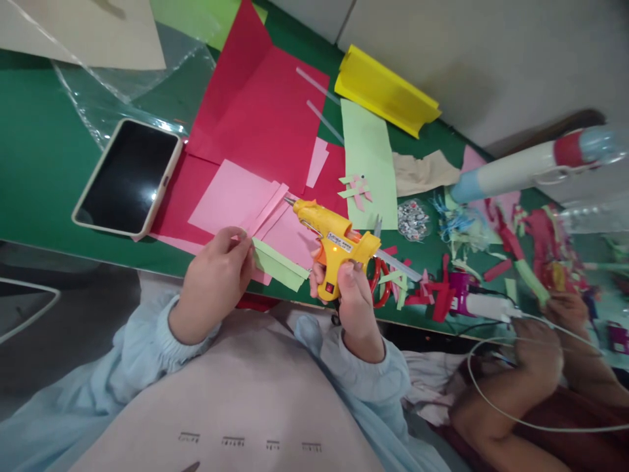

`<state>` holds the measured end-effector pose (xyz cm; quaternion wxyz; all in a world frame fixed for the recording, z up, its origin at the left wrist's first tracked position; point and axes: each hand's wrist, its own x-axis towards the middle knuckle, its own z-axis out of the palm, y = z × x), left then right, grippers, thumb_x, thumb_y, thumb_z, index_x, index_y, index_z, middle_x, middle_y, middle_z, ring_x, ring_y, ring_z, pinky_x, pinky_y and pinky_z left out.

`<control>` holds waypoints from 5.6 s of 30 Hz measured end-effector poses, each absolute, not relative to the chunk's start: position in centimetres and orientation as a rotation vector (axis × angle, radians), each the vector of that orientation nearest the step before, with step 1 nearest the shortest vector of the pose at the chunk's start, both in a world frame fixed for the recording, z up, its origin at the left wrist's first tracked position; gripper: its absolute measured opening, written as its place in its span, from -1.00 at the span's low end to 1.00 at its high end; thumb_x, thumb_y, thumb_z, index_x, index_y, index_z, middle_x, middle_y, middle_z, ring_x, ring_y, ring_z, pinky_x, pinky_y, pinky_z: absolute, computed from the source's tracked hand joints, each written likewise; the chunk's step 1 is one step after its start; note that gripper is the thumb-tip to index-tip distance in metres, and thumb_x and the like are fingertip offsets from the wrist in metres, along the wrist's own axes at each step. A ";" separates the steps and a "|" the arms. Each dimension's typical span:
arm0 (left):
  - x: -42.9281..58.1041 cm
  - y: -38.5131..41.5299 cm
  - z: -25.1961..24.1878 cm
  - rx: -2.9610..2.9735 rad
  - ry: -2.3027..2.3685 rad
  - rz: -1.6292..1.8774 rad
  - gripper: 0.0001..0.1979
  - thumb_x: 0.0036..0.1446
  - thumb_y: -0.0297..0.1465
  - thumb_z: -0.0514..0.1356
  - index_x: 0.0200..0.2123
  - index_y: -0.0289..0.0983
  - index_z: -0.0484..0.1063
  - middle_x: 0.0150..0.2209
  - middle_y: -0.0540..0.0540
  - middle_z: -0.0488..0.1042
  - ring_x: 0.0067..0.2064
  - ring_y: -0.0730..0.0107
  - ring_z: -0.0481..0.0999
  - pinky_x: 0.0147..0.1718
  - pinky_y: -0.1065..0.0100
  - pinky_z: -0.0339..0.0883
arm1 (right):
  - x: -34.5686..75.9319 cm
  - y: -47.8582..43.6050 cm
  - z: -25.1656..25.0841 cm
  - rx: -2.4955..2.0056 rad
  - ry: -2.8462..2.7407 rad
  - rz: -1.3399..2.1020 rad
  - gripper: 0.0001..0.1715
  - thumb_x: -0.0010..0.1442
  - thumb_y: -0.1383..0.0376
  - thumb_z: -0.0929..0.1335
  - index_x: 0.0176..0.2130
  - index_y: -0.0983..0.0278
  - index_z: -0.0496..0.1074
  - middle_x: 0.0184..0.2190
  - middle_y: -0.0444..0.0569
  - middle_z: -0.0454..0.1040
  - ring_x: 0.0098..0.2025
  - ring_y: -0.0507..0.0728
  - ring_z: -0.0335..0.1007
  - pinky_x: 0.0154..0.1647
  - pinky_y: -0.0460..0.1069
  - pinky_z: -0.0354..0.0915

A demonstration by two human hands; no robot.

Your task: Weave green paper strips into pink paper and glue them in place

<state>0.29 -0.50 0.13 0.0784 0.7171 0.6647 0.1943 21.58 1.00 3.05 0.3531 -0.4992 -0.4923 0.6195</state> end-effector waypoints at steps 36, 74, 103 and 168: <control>-0.3 -0.6 0.6 1.960 2.115 0.657 -0.83 0.33 -0.28 0.08 -0.18 -0.24 0.37 -0.22 -0.13 0.58 -0.32 0.28 0.59 -0.51 0.35 0.24 | 21.6 -0.1 2.6 -1.239 -1.227 1.680 -0.43 0.35 -0.15 0.17 -0.06 0.25 0.39 -0.42 -0.07 0.36 -0.48 0.05 0.31 -0.55 -0.04 0.22; -1.7 -1.8 1.1 0.836 1.464 1.071 -0.75 0.03 -0.19 0.43 -0.29 -0.22 0.63 -0.28 -0.06 0.67 -0.22 0.32 0.66 -0.16 0.36 0.58 | 21.9 -0.6 1.6 -1.095 -1.186 1.691 -0.49 0.39 -0.09 0.18 -0.04 0.23 0.40 -0.40 -0.11 0.30 -0.50 0.02 0.27 -0.57 -0.05 0.13; -1.2 -4.1 2.4 1.105 1.406 0.925 -0.75 -0.13 -0.28 0.44 -0.59 -0.26 0.47 -0.52 -0.03 0.52 -0.47 0.43 0.47 -0.48 0.44 0.38 | 21.6 -4.1 0.5 -1.104 -1.067 1.636 -0.48 0.34 -0.13 0.24 -0.12 0.25 0.37 -0.44 -0.13 0.28 -0.52 0.00 0.27 -0.63 -0.10 0.04; 0.4 -2.2 0.0 2.383 1.265 0.462 -0.61 0.36 -0.22 0.08 -0.49 -0.26 0.43 -0.53 -0.05 0.50 -0.52 0.40 0.43 -0.53 0.38 0.15 | 23.2 -4.7 0.0 -1.080 -0.967 1.720 -0.45 0.31 -0.15 0.25 -0.13 0.26 0.39 -0.46 -0.13 0.27 -0.56 0.03 0.21 -0.58 -0.03 0.08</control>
